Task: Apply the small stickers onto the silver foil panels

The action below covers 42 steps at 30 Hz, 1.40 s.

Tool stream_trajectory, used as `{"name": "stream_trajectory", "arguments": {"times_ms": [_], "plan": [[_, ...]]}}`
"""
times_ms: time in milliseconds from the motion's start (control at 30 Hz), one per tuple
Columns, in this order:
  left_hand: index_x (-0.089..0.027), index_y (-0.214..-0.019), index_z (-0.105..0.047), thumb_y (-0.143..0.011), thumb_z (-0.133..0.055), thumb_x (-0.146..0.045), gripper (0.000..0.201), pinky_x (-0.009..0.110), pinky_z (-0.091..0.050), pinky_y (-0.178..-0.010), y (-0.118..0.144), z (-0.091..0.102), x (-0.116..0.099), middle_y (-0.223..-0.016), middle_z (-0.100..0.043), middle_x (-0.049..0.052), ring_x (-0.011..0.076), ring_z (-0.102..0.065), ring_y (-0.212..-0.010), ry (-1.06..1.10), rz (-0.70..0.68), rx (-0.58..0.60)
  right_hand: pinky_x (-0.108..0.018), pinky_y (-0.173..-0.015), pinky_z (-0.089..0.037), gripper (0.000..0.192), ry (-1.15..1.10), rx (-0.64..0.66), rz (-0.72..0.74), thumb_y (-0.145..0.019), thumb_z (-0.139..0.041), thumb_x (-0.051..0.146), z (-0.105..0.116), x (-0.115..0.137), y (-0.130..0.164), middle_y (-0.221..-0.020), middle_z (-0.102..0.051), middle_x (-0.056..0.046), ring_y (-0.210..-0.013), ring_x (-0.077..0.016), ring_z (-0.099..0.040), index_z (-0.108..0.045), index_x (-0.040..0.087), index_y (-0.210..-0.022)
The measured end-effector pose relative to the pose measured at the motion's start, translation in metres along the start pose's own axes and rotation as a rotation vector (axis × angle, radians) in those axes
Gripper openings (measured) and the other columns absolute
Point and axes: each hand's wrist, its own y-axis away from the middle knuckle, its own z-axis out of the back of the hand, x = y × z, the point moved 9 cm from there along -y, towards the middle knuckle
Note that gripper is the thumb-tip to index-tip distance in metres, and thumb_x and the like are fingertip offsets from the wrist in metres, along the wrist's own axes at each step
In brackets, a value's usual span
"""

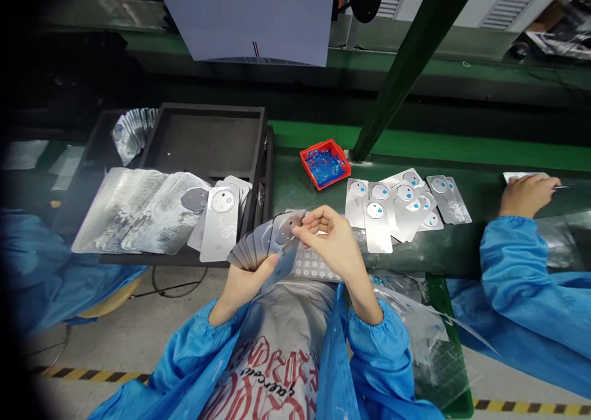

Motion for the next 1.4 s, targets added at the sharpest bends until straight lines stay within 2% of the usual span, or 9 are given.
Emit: {"name": "stream_trajectory", "arguments": {"times_ms": [200, 367, 467, 567, 667, 800, 1000, 1167, 1400], "plan": [[-0.023, -0.076, -0.079, -0.058, -0.099, -0.038, 0.030, 0.050, -0.062, -0.110, 0.006, 0.012, 0.004, -0.094, -0.087, 0.009, 0.0365, -0.082, -0.107, -0.018, 0.047, -0.073, -0.021, -0.051, -0.055, 0.038, 0.021, 0.081, 0.048, -0.075, -0.096, 0.046, -0.014, 0.006, -0.001, -0.084, -0.069, 0.001, -0.071, -0.0140, -0.066, -0.072, 0.023, -0.095], [-0.021, -0.091, -0.084, -0.066, -0.094, -0.051, 0.041, 0.040, -0.070, -0.082, 0.019, 0.062, -0.014, -0.088, -0.086, 0.006, 0.0321, -0.083, -0.088, 0.245, 0.130, -0.362, -0.025, -0.051, -0.057, 0.040, -0.097, -0.049, 0.121, -0.081, -0.091, 0.055, -0.023, 0.020, -0.012, -0.081, -0.070, 0.001, -0.064, -0.0134, -0.062, -0.067, 0.024, -0.089], [-0.018, -0.093, -0.086, -0.076, -0.078, -0.051, 0.039, 0.035, -0.069, -0.069, 0.029, 0.105, -0.052, -0.079, -0.083, 0.007, 0.0266, -0.077, -0.071, 0.446, -0.063, -0.483, -0.025, -0.050, -0.057, 0.050, -0.163, -0.035, 0.166, -0.079, -0.093, 0.054, -0.044, 0.027, -0.035, -0.082, -0.071, 0.003, -0.065, -0.0143, -0.064, -0.065, 0.025, -0.109], [-0.022, -0.102, -0.086, -0.078, -0.070, -0.037, 0.033, 0.035, -0.070, -0.079, 0.054, 0.153, -0.083, -0.100, -0.087, -0.001, 0.0263, -0.079, -0.088, 0.416, -0.273, -0.778, -0.026, -0.053, -0.059, 0.064, -0.140, 0.086, 0.187, -0.083, -0.090, 0.052, -0.085, 0.024, -0.063, -0.077, -0.066, 0.007, -0.064, -0.0153, -0.066, -0.059, 0.027, -0.133], [-0.028, -0.106, -0.086, -0.080, -0.069, -0.036, 0.033, 0.040, -0.070, -0.094, 0.072, 0.168, -0.097, -0.121, -0.086, -0.004, 0.0328, -0.077, -0.120, 0.358, -0.373, -0.923, -0.034, -0.069, -0.066, 0.047, 0.083, 0.104, 0.293, -0.092, -0.080, 0.041, -0.116, 0.021, -0.080, -0.087, -0.069, 0.002, -0.079, -0.0196, -0.072, -0.062, 0.024, -0.132], [-0.025, -0.119, -0.083, -0.081, -0.078, -0.039, 0.041, 0.039, -0.070, -0.092, 0.065, 0.149, -0.084, -0.124, -0.086, 0.001, 0.0336, -0.079, -0.122, 0.333, -0.289, -0.847, -0.054, -0.106, -0.060, 0.031, 0.552, -0.092, 0.636, -0.095, -0.078, 0.025, -0.116, 0.043, -0.057, -0.133, -0.071, -0.015, -0.122, -0.0333, -0.067, -0.073, 0.021, -0.125], [-0.016, -0.099, -0.082, -0.050, -0.104, -0.044, 0.060, 0.038, -0.069, -0.075, 0.016, 0.071, -0.011, -0.093, -0.086, 0.009, 0.0336, -0.084, -0.088, 0.245, 0.173, -0.403, -0.032, -0.075, -0.065, 0.022, 0.515, -0.004, 0.931, -0.103, -0.071, 0.013, -0.076, 0.072, 0.019, -0.106, -0.077, -0.006, -0.079, -0.0162, -0.072, -0.076, 0.024, -0.122], [-0.018, -0.099, -0.085, -0.062, -0.098, -0.050, 0.051, 0.039, -0.067, -0.090, 0.001, 0.018, 0.001, -0.098, -0.086, 0.010, 0.0316, -0.082, -0.097, 0.120, 0.133, -0.079, -0.030, -0.079, -0.068, 0.020, 0.703, -0.067, 0.926, -0.102, -0.072, 0.009, -0.042, 0.069, 0.044, -0.101, -0.078, -0.006, -0.091, -0.0186, -0.079, -0.079, 0.024, -0.114], [-0.021, -0.085, -0.080, -0.070, -0.087, -0.041, 0.027, 0.036, -0.065, -0.084, 0.004, 0.004, -0.018, -0.085, -0.082, 0.005, 0.0271, -0.079, -0.087, -0.137, 0.028, -0.011, -0.029, -0.083, -0.068, 0.014, 0.824, -0.056, 0.937, -0.105, -0.068, 0.007, -0.028, 0.071, 0.053, -0.099, -0.079, -0.007, -0.092, -0.0175, -0.079, -0.071, 0.020, -0.110]]}}
